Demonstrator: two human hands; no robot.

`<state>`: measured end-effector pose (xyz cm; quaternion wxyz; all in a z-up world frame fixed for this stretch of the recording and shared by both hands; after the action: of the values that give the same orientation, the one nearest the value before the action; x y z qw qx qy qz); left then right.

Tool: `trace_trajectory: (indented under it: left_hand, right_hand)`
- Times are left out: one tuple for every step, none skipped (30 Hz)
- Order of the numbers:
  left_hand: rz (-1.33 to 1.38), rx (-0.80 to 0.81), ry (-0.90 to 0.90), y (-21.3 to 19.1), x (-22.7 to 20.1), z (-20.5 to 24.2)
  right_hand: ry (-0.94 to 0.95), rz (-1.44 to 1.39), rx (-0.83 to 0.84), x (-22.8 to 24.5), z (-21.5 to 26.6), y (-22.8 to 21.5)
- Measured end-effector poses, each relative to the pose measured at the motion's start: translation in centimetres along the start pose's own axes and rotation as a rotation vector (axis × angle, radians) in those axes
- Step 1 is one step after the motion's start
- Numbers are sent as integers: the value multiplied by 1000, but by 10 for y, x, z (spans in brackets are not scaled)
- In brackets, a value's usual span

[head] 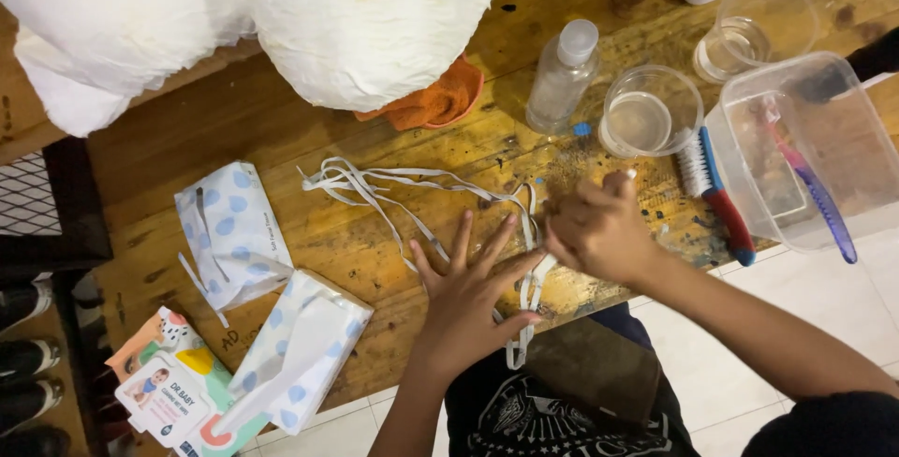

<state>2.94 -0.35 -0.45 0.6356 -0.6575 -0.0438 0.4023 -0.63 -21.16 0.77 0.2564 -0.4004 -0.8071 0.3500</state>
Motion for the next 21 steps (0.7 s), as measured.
trace_trajectory:
  left_hand:
    - [18, 15, -8, -2, -1, -1]
    - [22, 13, -9, -3, -2, -1]
    - [34, 14, -12, -4, -3, -1]
    - [46, 15, -16, -5, -3, -1]
    - [43, 16, -16, -1, -1, -1]
    - [-20, -42, 12, 3, 2, 0]
    - [-81, -98, 40, 8, 4, 1]
    - [-80, -94, 40, 3, 2, 0]
    - [-29, -31, 10, -1, -1, -1]
    - [22, 31, -19, -5, -3, -3]
    - [22, 33, -18, -6, -4, -3]
    - [37, 54, -26, -8, -5, -3]
    - [47, 73, -34, -10, -6, -4]
    - [43, 73, -32, -6, -3, -3]
    - [9, 11, -2, -2, -1, -1]
    - [-24, -50, 28, 2, 1, 1]
    - [-22, -52, 28, 0, 0, 0]
    - [-3, -42, 16, -2, -1, -2]
    - [14, -28, 7, -4, -2, -2]
    - [14, -26, 9, -3, -3, -2]
    - [-9, -8, 9, -2, -2, -2]
  right_hand:
    - [43, -33, -16, -1, 1, 1]
    - [42, -33, -12, 1, 8, 2]
    - [-19, 60, 49, 4, 15, 4]
    - [-80, 152, 110, 7, 22, 6]
    - [-78, 152, 108, 1, 20, 4]
    - [-27, 183, 86, -6, 18, 3]
    - [26, 212, 67, -12, 16, 1]
    - [29, 210, 68, -4, 11, 2]
    - [33, 105, 43, 3, 5, 1]
    - [37, -1, 18, 10, 0, 1]
    - [40, -1, 18, 9, 1, 1]
    - [40, -9, 42, 8, 2, 0]
    - [39, -15, 63, 7, 3, 1]
    - [39, -14, 58, 3, 6, 1]
    - [97, 70, 79, -1, 10, 0]
    - [155, 154, 99, -4, 14, 1]
    - [153, 155, 101, -1, 21, 5]
    - [85, 109, 110, 3, 27, 10]
    - [22, 63, 117, 8, 35, 14]
    - [24, 64, 118, 5, 25, 8]
    - [55, 52, 84, 2, 15, 3]
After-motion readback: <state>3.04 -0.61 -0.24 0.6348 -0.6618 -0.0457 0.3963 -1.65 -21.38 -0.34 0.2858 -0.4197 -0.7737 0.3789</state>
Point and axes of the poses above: each hand's wrist, its own z-axis away from the middle knuckle, its own y-axis out of the palm, x = y × z, the point moved 1 cm from there along -z, towards the middle knuckle, and after that the axes turned 6 degrees about -y, right-handed, at the moved point
